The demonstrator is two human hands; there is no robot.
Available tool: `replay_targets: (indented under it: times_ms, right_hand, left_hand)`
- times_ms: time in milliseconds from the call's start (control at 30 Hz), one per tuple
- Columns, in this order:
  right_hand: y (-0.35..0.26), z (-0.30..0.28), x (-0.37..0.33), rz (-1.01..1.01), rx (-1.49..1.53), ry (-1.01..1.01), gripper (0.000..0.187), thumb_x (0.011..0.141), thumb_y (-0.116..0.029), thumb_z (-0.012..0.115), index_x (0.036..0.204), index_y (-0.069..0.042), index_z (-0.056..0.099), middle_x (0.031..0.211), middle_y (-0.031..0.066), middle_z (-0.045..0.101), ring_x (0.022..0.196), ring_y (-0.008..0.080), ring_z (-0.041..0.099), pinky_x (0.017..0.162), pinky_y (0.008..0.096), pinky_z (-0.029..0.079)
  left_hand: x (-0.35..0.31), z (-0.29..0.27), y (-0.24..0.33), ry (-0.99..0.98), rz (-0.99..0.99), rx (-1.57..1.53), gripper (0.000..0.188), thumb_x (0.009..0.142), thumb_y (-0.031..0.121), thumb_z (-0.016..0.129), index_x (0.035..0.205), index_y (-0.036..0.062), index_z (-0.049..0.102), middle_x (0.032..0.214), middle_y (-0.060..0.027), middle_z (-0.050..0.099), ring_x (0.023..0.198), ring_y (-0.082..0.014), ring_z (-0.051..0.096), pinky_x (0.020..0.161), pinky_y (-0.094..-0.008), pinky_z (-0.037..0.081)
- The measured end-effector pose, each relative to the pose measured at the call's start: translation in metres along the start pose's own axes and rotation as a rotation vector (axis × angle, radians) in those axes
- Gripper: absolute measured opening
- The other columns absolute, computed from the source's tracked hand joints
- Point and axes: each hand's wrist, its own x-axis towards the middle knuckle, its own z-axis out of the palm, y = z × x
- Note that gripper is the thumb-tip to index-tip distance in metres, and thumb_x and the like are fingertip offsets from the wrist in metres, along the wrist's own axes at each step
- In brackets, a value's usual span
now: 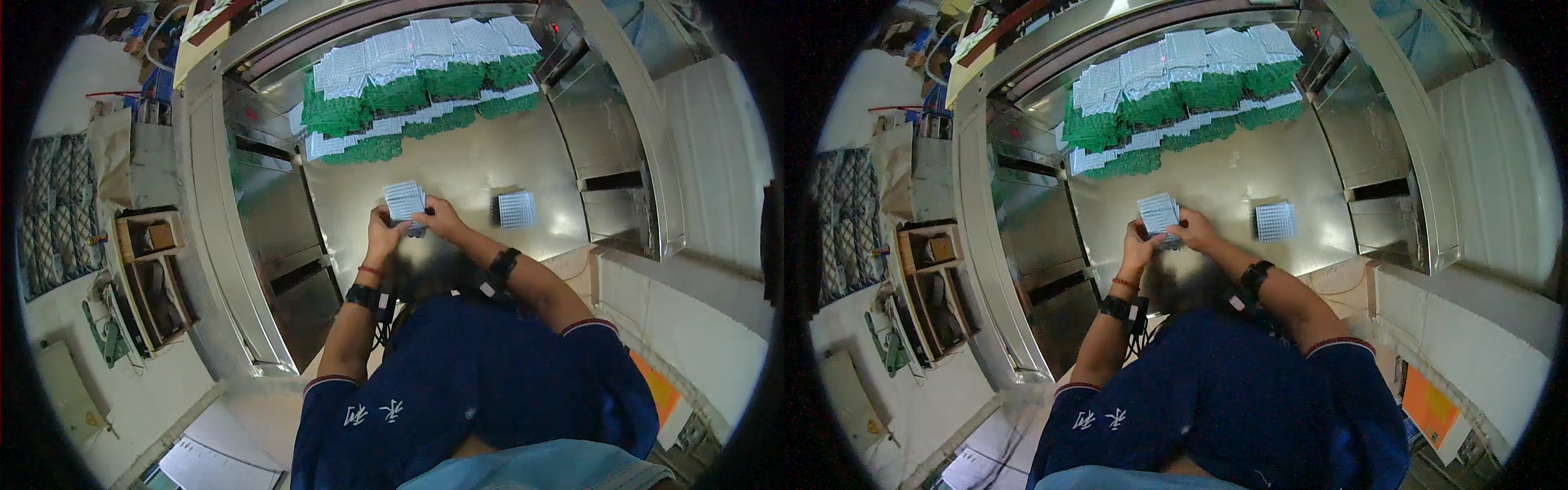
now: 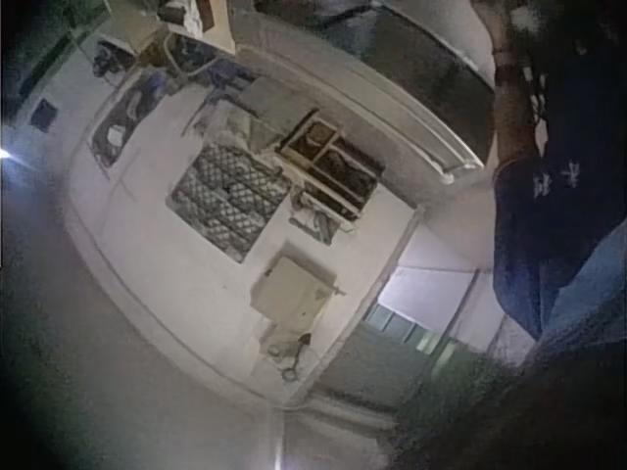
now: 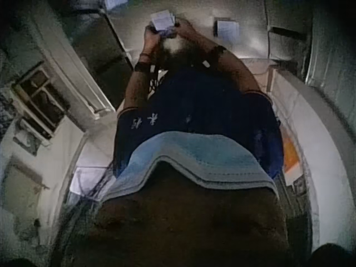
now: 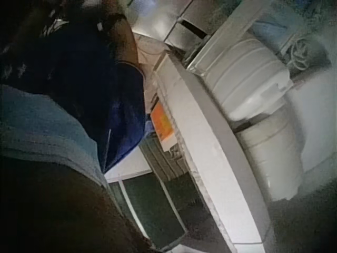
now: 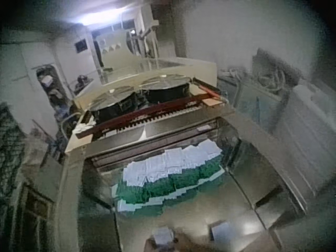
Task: Sorting medicinal blister packs from a large pile into organized stacks on a workbench.
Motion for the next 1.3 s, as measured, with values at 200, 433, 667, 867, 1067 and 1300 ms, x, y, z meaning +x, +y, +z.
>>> replay_targets:
  times_ms: [200, 433, 667, 867, 1067, 1300]
  right_hand:
    - [-0.039, 0.002, 0.003, -0.343, -0.599, 0.016, 0.026, 0.082, -0.011, 0.060, 0.105, -0.001, 0.055, 0.106, 0.0173, 0.055, 0.098, 0.0355, 0.054, 0.085, 0.0400, 0.045]
    - [-0.012, 0.013, -0.003, -0.232, -0.651, 0.080, 0.031, 0.082, -0.010, 0.058, 0.112, -0.003, 0.051, 0.108, 0.0198, 0.056, 0.105, 0.0366, 0.051, 0.088, 0.0434, 0.043]
    - [-0.029, -0.004, 0.008, 0.050, -0.516, -0.125, 0.024, 0.087, -0.017, 0.059, 0.104, 0.000, 0.059, 0.088, 0.0111, 0.065, 0.078, 0.0236, 0.062, 0.069, 0.0345, 0.050]
    - [-0.085, -0.019, -0.023, 0.184, 0.037, -0.145, 0.029, 0.087, -0.022, 0.063, 0.107, -0.001, 0.064, 0.084, 0.0010, 0.064, 0.067, 0.0066, 0.056, 0.061, 0.0223, 0.047]
    - [-0.102, -0.041, -0.046, 0.104, -0.141, 0.031, 0.026, 0.087, -0.019, 0.061, 0.104, 0.000, 0.066, 0.072, 0.0033, 0.062, 0.063, 0.0094, 0.055, 0.057, 0.0250, 0.045]
    - [-0.116, -0.077, -0.072, -0.136, -0.427, 0.314, 0.016, 0.083, -0.014, 0.060, 0.090, 0.000, 0.065, 0.068, 0.0142, 0.062, 0.057, 0.0232, 0.057, 0.057, 0.0327, 0.045]
  left_hand:
    - [-0.002, -0.008, 0.006, -0.018, 0.338, 0.033, 0.059, 0.078, -0.002, 0.065, 0.128, 0.0069, 0.036, 0.109, -0.0130, 0.059, 0.104, -0.0251, 0.058, 0.089, -0.0325, 0.046]
    - [-0.002, 0.005, -0.004, 0.055, 0.297, 0.081, 0.058, 0.081, 0.002, 0.061, 0.131, 0.0059, 0.032, 0.110, -0.0176, 0.059, 0.101, -0.0309, 0.059, 0.087, -0.0350, 0.047]
    - [0.010, -0.017, -0.001, -0.116, 0.148, -0.235, 0.041, 0.082, -0.001, 0.062, 0.120, 0.0002, 0.045, 0.105, -0.0114, 0.064, 0.096, -0.0215, 0.062, 0.084, -0.0327, 0.049]
    - [0.003, -0.015, 0.036, -0.520, -0.064, -0.915, 0.035, 0.088, 0.001, 0.056, 0.121, -0.0007, 0.046, 0.116, -0.0126, 0.058, 0.103, -0.0216, 0.059, 0.090, -0.0359, 0.049]
    - [-0.007, 0.016, 0.052, -0.602, -0.087, -0.999, 0.042, 0.090, 0.005, 0.050, 0.131, -0.0007, 0.038, 0.124, -0.0144, 0.053, 0.113, -0.0268, 0.053, 0.099, -0.0416, 0.041]
    - [-0.008, 0.057, 0.077, -0.650, -0.140, -1.017, 0.039, 0.091, 0.006, 0.050, 0.128, -0.0030, 0.042, 0.127, -0.0145, 0.052, 0.116, -0.0276, 0.052, 0.101, -0.0421, 0.040]
